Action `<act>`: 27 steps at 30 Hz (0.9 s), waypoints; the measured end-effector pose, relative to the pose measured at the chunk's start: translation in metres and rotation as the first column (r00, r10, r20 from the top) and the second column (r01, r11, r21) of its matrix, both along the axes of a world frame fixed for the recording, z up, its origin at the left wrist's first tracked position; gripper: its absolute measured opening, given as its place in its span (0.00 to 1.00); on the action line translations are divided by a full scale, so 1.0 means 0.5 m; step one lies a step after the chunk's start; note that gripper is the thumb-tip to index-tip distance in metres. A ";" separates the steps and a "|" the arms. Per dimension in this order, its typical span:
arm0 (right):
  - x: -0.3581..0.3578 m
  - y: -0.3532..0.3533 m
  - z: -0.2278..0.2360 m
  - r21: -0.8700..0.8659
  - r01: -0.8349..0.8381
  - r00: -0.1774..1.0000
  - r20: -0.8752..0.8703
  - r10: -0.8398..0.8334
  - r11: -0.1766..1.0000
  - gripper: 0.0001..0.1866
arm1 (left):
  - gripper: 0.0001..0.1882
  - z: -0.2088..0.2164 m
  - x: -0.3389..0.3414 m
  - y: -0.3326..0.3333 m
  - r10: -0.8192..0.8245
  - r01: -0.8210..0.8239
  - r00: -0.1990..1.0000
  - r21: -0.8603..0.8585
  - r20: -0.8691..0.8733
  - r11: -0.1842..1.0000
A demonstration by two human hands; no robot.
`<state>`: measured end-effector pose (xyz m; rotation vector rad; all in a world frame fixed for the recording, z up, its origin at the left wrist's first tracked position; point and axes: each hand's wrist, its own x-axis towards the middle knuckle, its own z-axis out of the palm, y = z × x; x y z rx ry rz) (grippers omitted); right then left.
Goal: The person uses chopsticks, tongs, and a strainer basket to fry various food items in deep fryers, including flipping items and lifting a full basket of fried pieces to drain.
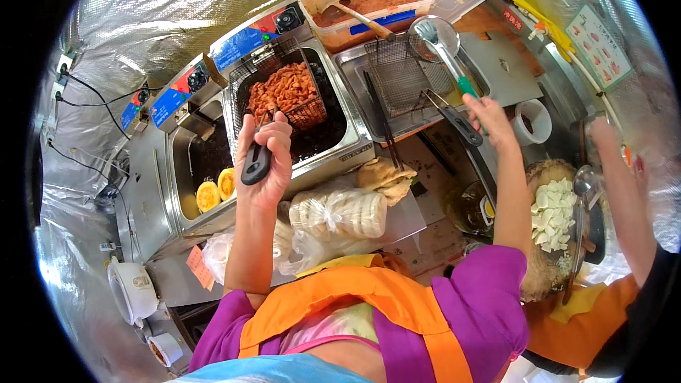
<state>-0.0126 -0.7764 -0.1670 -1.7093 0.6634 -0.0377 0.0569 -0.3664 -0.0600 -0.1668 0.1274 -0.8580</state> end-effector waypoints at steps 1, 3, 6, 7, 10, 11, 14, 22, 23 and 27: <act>-0.015 0.022 0.005 0.148 -0.006 1.000 0.008 0.005 0.989 0.22 | 0.23 0.000 -0.003 0.002 0.023 -0.029 0.997 0.102 0.068 0.994; -0.032 0.068 0.033 0.431 -0.026 0.999 0.032 0.014 0.902 0.19 | 0.26 -0.003 -0.013 0.005 0.023 -0.062 0.987 0.244 0.161 0.968; -0.025 0.084 0.018 0.525 -0.086 0.987 0.161 0.000 0.847 0.16 | 0.29 -0.032 -0.052 0.020 -0.063 -0.023 0.973 0.367 0.221 0.930; -0.022 0.089 0.022 0.523 -0.074 0.983 0.179 -0.025 0.849 0.16 | 0.29 -0.057 -0.063 0.035 -0.090 0.006 0.972 0.364 0.215 0.931; -0.012 0.105 0.058 0.503 -0.094 0.975 0.220 -0.022 0.859 0.17 | 0.24 -0.115 -0.103 0.098 -0.167 0.042 0.957 0.457 0.237 0.889; -0.014 0.117 0.077 0.510 -0.116 0.964 0.263 -0.026 0.852 0.15 | 0.23 -0.120 -0.120 0.122 -0.168 0.025 0.955 0.495 0.247 0.868; -0.052 0.131 0.110 0.483 -0.095 0.950 0.306 -0.066 0.870 0.14 | 0.20 -0.127 -0.167 0.193 -0.154 -0.053 0.945 0.602 0.288 0.797; -0.230 0.227 0.200 0.128 0.071 0.877 0.464 -0.123 0.989 0.22 | 0.16 -0.178 -0.244 0.340 -0.187 -0.088 0.927 0.673 0.326 0.735; -0.249 0.237 0.226 0.092 0.080 0.881 0.460 -0.114 0.993 0.22 | 0.16 -0.179 -0.246 0.352 -0.206 -0.075 0.922 0.674 0.327 0.735; -0.287 0.206 0.284 -0.070 0.032 0.954 0.299 -0.010 0.997 0.22 | 0.15 -0.193 -0.269 0.415 -0.225 -0.075 0.917 0.698 0.328 0.712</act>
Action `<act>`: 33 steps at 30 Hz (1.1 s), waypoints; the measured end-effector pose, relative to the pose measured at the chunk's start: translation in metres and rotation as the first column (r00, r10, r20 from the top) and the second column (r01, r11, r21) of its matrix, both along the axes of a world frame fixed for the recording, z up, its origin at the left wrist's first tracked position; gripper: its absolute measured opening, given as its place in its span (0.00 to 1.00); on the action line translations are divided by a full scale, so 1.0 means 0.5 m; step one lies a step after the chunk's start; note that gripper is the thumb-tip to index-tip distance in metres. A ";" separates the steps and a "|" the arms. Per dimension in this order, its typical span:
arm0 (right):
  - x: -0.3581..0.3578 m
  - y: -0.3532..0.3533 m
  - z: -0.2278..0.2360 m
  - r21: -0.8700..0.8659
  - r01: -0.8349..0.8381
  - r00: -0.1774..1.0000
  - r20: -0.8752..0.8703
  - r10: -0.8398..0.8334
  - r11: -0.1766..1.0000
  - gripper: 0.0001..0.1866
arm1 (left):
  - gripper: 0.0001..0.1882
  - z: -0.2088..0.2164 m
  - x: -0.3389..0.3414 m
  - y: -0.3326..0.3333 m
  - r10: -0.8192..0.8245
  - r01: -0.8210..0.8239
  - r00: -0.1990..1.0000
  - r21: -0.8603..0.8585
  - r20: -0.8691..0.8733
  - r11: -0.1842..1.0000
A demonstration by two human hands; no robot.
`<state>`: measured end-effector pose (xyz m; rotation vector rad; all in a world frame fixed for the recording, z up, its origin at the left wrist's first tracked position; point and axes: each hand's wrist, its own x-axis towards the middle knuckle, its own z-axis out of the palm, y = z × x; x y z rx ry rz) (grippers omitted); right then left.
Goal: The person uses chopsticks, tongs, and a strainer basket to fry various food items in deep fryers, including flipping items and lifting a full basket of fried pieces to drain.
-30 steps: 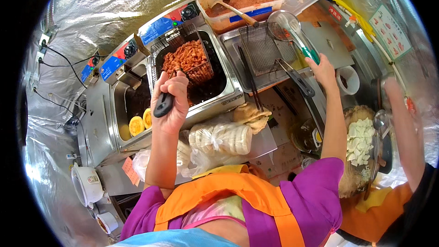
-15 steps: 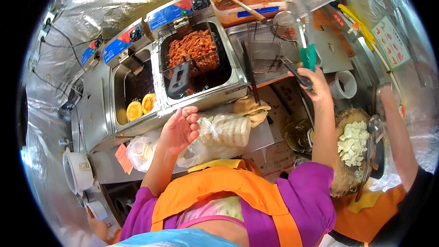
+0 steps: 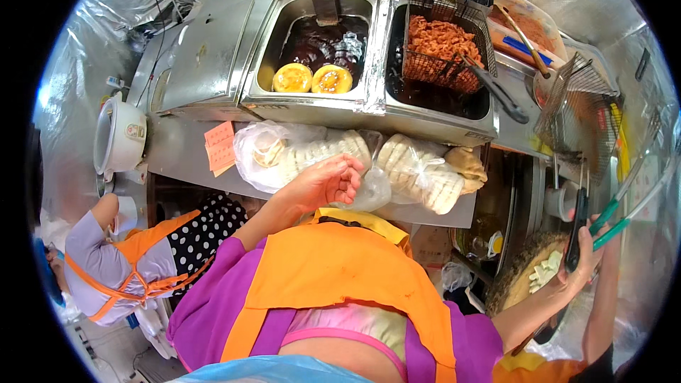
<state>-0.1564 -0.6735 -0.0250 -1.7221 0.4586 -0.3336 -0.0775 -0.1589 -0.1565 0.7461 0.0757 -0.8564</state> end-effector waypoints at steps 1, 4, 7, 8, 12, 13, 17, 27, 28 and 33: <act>-0.010 -0.003 0.018 -0.026 -0.010 0.998 -0.056 0.008 1.000 0.22 | 0.15 -0.004 -0.002 0.014 -0.003 0.003 1.000 -0.005 0.006 1.000; -0.030 0.108 0.110 0.005 -0.064 0.998 -0.018 0.064 0.998 0.22 | 0.15 -0.017 -0.001 0.052 -0.032 0.033 0.999 -0.015 0.031 0.999; -0.055 0.145 0.154 0.032 -0.226 0.966 0.136 0.220 0.974 0.24 | 0.15 0.023 0.004 0.073 -0.137 0.131 0.984 0.052 0.115 0.990; -0.062 0.163 0.166 0.036 -0.278 0.944 0.195 0.266 0.960 0.26 | 0.16 0.047 0.005 0.073 -0.196 0.183 0.969 0.095 0.150 0.978; -0.017 0.305 0.198 0.179 -0.448 0.861 0.351 0.369 0.876 0.31 | 0.18 0.144 0.015 0.058 -0.339 0.332 0.844 0.093 0.416 0.939; 0.001 0.344 0.189 0.197 -0.492 0.831 0.397 0.390 0.848 0.31 | 0.19 0.165 0.016 0.048 -0.312 0.327 0.826 0.052 0.469 0.944; 0.088 0.553 0.141 0.388 -0.535 0.836 0.373 0.403 0.751 0.28 | 0.24 0.225 0.023 0.007 -0.043 0.157 0.789 -0.133 0.613 0.979; 0.175 0.788 -0.002 0.407 -0.674 0.733 0.261 0.628 0.617 0.19 | 0.23 0.213 0.071 0.074 0.307 -0.263 0.923 -0.203 0.231 0.943; 0.177 0.782 0.012 0.422 -0.726 0.677 0.295 0.674 0.543 0.22 | 0.24 0.212 0.069 0.097 0.322 -0.272 0.931 -0.264 0.171 0.925; 0.191 0.656 0.045 0.055 -0.475 0.879 0.088 0.470 0.878 0.19 | 0.29 0.219 0.063 0.234 0.251 -0.188 0.958 -0.363 0.137 0.913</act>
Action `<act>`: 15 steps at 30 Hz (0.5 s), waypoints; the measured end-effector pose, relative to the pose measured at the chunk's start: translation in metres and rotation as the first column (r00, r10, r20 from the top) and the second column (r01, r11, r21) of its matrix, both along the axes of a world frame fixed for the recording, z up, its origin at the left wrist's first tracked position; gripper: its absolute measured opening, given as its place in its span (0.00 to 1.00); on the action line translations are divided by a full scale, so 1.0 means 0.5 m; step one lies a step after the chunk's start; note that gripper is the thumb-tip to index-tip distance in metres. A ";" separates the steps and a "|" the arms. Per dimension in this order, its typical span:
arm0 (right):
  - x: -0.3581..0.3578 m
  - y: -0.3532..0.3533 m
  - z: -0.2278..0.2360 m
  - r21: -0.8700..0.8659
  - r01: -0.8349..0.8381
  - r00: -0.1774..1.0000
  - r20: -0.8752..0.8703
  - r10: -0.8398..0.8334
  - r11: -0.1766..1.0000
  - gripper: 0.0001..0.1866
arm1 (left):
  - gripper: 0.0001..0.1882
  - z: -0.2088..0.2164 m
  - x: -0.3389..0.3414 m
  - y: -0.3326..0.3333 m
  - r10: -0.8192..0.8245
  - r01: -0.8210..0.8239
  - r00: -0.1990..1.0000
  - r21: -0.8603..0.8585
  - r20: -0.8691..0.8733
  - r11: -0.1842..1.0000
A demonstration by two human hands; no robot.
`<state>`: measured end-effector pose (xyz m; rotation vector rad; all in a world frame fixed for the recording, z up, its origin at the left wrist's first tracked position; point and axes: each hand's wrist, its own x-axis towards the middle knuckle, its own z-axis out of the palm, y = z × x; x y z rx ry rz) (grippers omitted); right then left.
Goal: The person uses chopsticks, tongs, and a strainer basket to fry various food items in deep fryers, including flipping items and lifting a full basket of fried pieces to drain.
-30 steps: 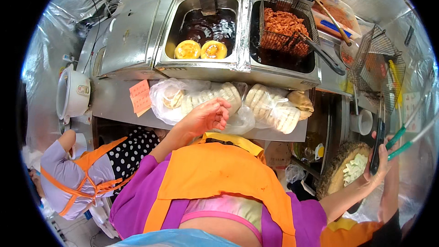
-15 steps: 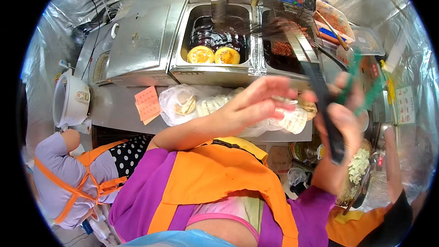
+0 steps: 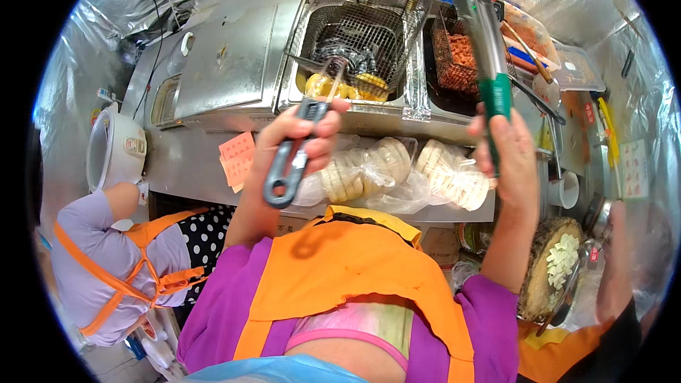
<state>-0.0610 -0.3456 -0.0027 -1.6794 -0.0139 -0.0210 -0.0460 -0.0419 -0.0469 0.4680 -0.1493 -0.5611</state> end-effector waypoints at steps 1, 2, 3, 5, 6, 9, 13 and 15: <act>-0.004 -0.026 0.005 -0.094 0.108 0.993 -0.029 -0.111 0.990 0.18 | 0.29 0.013 -0.009 0.019 0.007 -0.007 0.999 -0.005 -0.048 1.000; -0.008 -0.064 0.001 -0.260 0.077 0.996 -0.025 -0.086 0.963 0.20 | 0.29 0.013 -0.012 0.039 0.008 -0.008 1.000 -0.048 -0.002 0.999; -0.015 -0.081 0.014 -0.408 0.056 0.990 -0.092 -0.103 0.911 0.23 | 0.29 0.020 -0.016 0.060 0.011 -0.011 1.000 -0.065 -0.001 0.998; 0.006 -0.102 -0.021 -0.750 0.063 0.964 0.218 0.156 0.659 0.25 | 0.30 0.012 0.001 0.093 -0.068 0.080 0.995 -0.195 0.069 0.978; 0.021 -0.093 -0.029 -0.844 0.102 0.919 0.283 0.275 0.527 0.27 | 0.30 0.018 0.001 0.107 -0.046 0.058 0.996 -0.162 0.075 0.985; 0.094 -0.007 -0.029 -0.949 -0.058 0.921 0.069 0.383 0.310 0.23 | 0.31 0.038 0.005 0.135 -0.024 0.053 0.988 -0.186 0.153 0.981; 0.219 0.061 -0.078 -0.930 -0.214 0.840 -0.020 0.542 0.298 0.21 | 0.31 0.041 0.027 0.143 -0.073 0.129 0.970 -0.240 0.230 0.962; 0.253 0.093 -0.095 -0.930 -0.254 0.812 -0.057 0.581 0.265 0.23 | 0.32 0.037 0.030 0.145 -0.084 0.143 0.970 -0.254 0.230 0.957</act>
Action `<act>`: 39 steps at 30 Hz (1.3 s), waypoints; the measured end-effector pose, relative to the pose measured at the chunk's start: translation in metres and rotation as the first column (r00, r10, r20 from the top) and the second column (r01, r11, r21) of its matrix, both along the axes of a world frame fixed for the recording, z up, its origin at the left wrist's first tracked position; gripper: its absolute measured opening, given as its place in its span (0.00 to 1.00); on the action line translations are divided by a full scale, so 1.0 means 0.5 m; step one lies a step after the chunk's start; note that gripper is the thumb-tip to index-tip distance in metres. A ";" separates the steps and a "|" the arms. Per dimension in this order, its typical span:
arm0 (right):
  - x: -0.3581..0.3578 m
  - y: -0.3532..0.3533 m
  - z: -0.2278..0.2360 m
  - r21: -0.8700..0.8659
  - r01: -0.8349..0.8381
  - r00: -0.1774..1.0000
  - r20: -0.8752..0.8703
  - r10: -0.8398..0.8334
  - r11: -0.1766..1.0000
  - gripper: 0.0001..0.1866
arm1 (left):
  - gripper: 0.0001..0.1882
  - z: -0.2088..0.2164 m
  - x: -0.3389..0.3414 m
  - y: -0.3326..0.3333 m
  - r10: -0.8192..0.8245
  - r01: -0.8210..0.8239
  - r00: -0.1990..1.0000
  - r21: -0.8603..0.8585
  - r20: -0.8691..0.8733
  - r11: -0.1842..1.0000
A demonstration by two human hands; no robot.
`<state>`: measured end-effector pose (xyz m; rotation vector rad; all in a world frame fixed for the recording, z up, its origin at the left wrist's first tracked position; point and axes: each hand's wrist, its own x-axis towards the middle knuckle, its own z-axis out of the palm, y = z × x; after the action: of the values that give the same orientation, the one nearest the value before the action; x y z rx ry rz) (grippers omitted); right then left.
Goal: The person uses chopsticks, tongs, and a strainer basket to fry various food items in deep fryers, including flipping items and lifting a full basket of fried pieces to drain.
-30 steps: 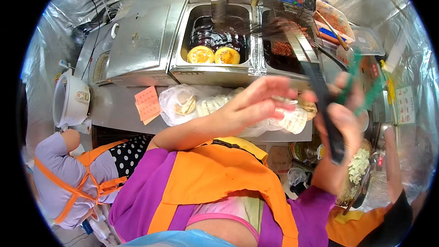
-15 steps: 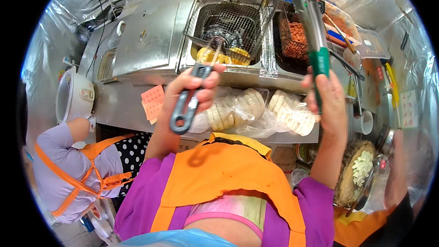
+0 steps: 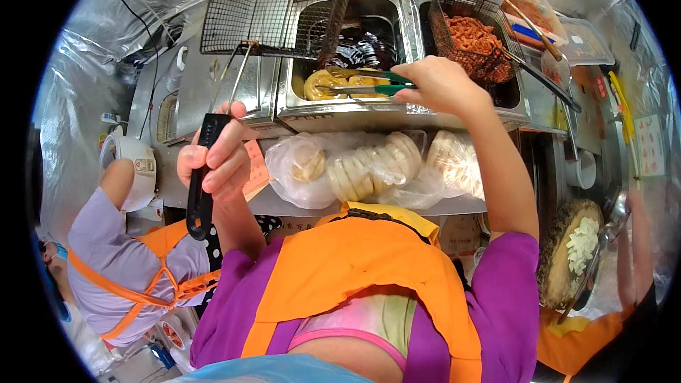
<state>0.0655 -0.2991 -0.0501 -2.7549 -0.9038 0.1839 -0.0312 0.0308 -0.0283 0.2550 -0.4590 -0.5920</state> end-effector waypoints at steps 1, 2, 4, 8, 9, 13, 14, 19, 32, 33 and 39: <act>0.005 0.012 -0.010 -0.037 0.026 1.000 0.011 -0.026 0.999 0.23 | 0.32 -0.002 -0.004 0.001 0.018 -0.018 0.999 0.006 -0.028 1.000; 0.012 0.025 -0.021 -0.077 0.046 0.999 0.023 -0.045 0.996 0.23 | 0.31 -0.007 -0.007 0.002 0.019 -0.018 0.999 0.003 -0.039 1.000; 0.017 0.025 -0.020 -0.076 0.077 0.995 0.076 -0.071 0.994 0.23 | 0.31 -0.012 -0.007 0.002 0.011 -0.011 0.998 -0.004 -0.059 1.000; -0.019 -0.005 0.043 -0.029 0.023 0.994 0.110 -0.020 0.999 0.25 | 0.31 -0.036 -0.006 0.014 0.032 -0.034 0.994 -0.019 -0.100 0.999; -0.033 0.000 0.060 -0.121 0.038 0.994 0.108 -0.025 0.992 0.25 | 0.31 -0.037 -0.006 0.013 0.049 -0.050 0.993 -0.010 -0.104 0.999; -0.032 0.005 0.045 -0.315 0.135 0.983 0.158 -0.088 0.940 0.27 | 0.31 -0.047 0.008 -0.007 0.044 -0.046 0.992 -0.012 -0.121 0.999; -0.030 -0.003 0.036 -0.274 0.149 0.979 0.178 -0.102 0.950 0.27 | 0.31 -0.052 0.011 -0.010 0.044 -0.047 0.991 -0.019 -0.127 0.999; -0.041 0.000 0.030 -0.155 0.101 0.981 0.180 -0.072 0.983 0.23 | 0.32 -0.064 0.015 -0.019 -0.012 0.003 0.984 -0.054 -0.178 0.999; -0.055 -0.003 0.005 -0.272 0.211 0.946 0.297 -0.127 0.939 0.28 | 0.31 -0.077 0.007 -0.051 0.006 -0.015 0.982 -0.046 -0.191 0.999; -0.066 -0.005 0.017 -0.262 0.231 0.939 0.311 -0.145 0.937 0.29 | 0.31 -0.083 0.006 -0.053 0.003 -0.013 0.981 -0.047 -0.196 0.999; -0.123 -0.028 0.080 -0.280 0.289 0.914 0.364 -0.178 0.915 0.30 | 0.27 -0.091 0.009 -0.079 0.109 -0.078 0.942 0.109 -0.319 0.991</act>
<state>0.0039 -0.3132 -0.0100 -3.2468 -0.6425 -0.2007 -0.0265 -0.0088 -0.0737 0.2626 -0.0997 -0.5510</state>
